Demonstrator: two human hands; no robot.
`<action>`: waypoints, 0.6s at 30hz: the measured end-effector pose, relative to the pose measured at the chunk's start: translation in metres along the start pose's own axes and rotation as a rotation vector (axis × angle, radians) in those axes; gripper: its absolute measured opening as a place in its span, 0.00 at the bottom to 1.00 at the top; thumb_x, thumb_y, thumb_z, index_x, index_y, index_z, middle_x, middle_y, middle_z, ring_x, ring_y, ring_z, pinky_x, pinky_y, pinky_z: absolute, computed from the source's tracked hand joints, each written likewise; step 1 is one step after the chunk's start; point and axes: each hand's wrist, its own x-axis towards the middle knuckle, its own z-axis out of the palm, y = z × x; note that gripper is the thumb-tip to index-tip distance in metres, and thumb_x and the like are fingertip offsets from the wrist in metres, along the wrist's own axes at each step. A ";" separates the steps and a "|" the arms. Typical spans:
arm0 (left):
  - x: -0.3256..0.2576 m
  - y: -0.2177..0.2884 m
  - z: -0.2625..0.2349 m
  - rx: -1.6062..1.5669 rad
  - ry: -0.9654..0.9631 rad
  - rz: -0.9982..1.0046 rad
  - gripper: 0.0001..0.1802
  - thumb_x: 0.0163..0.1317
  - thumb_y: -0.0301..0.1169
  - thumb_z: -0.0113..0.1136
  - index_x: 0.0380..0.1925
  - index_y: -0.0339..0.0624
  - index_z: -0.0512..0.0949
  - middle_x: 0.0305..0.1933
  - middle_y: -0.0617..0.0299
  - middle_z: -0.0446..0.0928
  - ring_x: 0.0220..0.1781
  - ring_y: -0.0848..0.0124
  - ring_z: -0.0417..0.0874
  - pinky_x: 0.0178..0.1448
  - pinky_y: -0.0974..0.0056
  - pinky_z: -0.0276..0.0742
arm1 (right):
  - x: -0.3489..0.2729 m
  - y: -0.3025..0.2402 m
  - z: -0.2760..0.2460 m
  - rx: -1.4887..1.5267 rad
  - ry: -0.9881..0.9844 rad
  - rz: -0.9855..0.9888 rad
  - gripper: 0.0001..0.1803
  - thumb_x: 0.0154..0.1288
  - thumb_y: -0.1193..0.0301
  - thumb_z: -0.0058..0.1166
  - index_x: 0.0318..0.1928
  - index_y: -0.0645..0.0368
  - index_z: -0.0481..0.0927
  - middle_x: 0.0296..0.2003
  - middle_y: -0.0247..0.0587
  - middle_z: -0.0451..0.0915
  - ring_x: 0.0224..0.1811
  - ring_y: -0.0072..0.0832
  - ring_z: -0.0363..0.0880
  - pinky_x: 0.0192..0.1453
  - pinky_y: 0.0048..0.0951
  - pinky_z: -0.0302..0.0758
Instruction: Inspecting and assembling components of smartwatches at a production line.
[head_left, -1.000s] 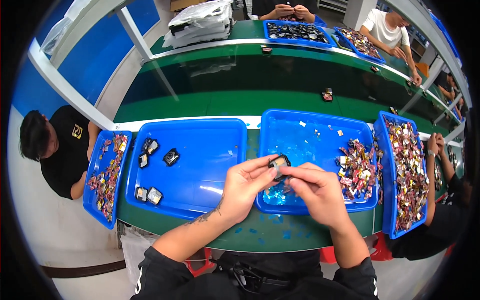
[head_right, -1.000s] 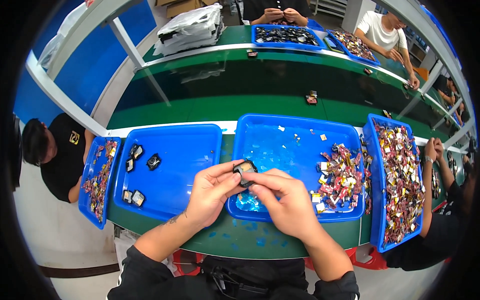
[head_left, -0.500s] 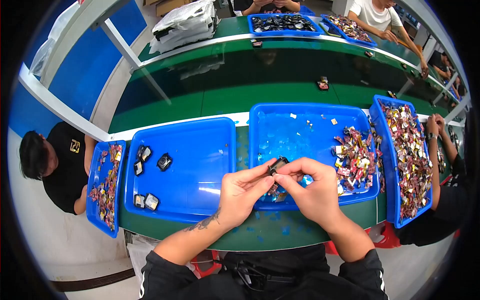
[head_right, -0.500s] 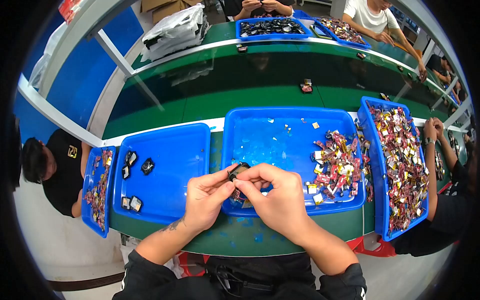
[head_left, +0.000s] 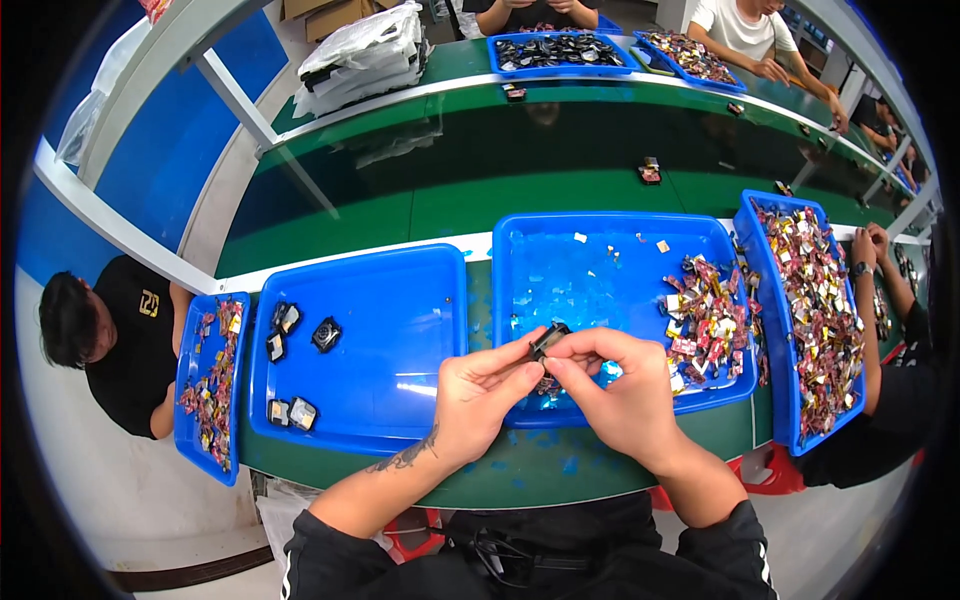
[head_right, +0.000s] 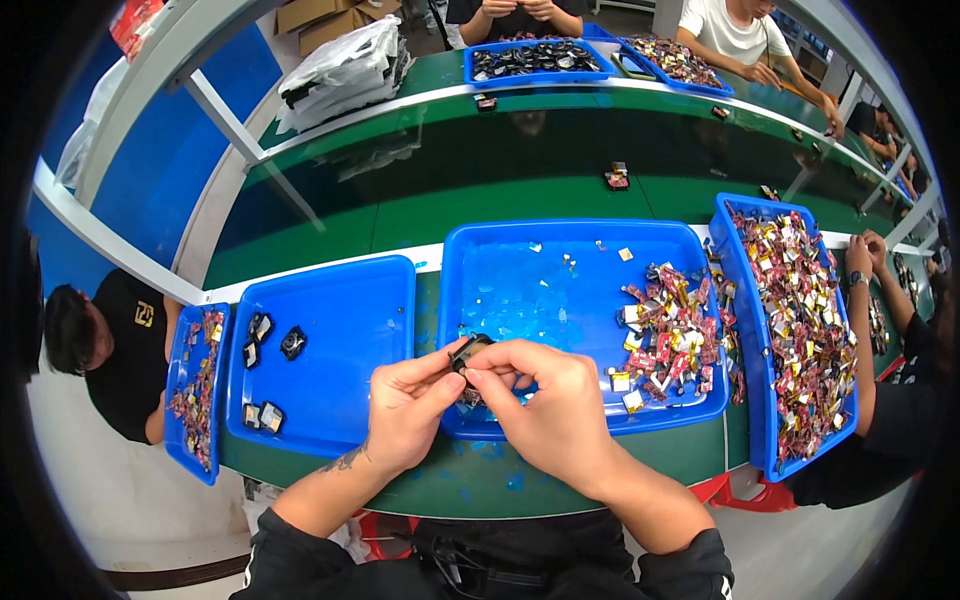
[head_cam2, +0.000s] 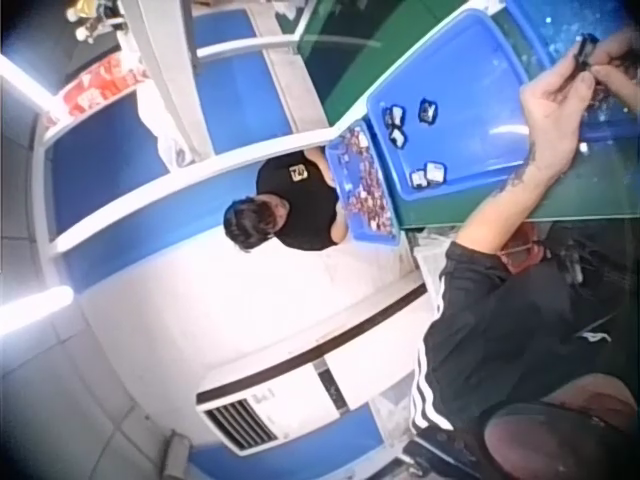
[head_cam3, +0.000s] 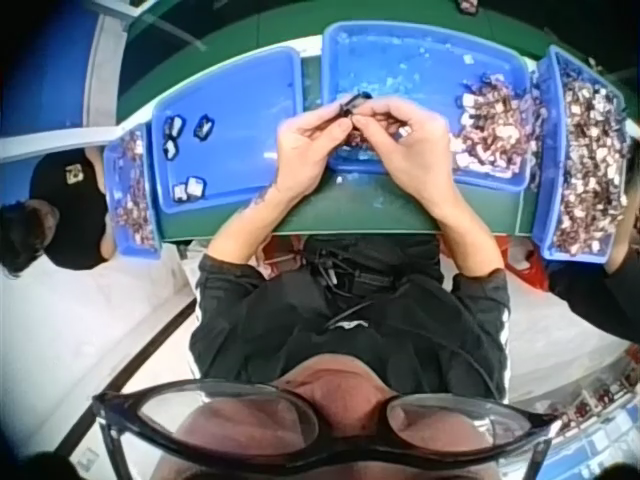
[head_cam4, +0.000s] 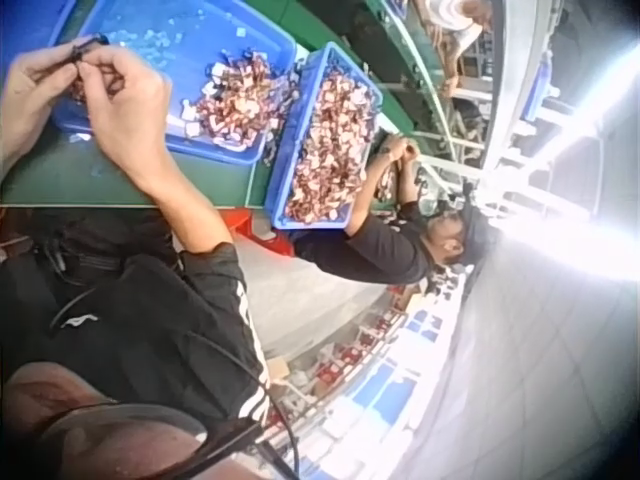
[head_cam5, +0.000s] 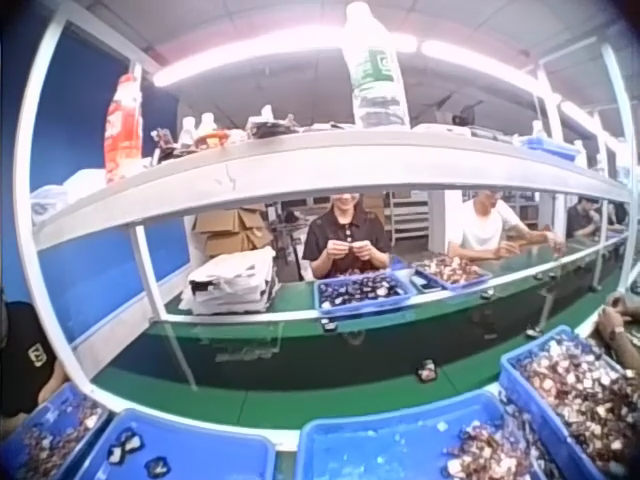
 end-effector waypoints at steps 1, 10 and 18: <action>-0.001 0.000 0.000 -0.006 0.006 -0.009 0.22 0.66 0.20 0.57 0.60 0.28 0.71 0.58 0.49 0.77 0.57 0.68 0.78 0.62 0.65 0.75 | 0.000 0.002 0.001 0.000 0.001 -0.001 0.05 0.58 0.78 0.63 0.36 0.63 0.84 0.30 0.43 0.85 0.30 0.25 0.85 0.33 0.23 0.79; -0.001 -0.003 0.000 -0.008 0.015 0.004 0.21 0.65 0.21 0.59 0.59 0.27 0.72 0.56 0.49 0.77 0.54 0.71 0.80 0.58 0.67 0.78 | 0.005 0.001 -0.001 -0.081 0.031 -0.096 0.06 0.54 0.78 0.65 0.29 0.62 0.79 0.25 0.39 0.81 0.25 0.27 0.82 0.28 0.25 0.76; 0.002 -0.001 -0.002 -0.137 0.077 -0.135 0.19 0.65 0.20 0.59 0.56 0.27 0.74 0.54 0.50 0.79 0.50 0.71 0.81 0.56 0.67 0.80 | 0.008 0.001 -0.001 -0.242 0.027 -0.123 0.14 0.50 0.76 0.68 0.24 0.59 0.72 0.20 0.35 0.70 0.20 0.27 0.70 0.23 0.29 0.66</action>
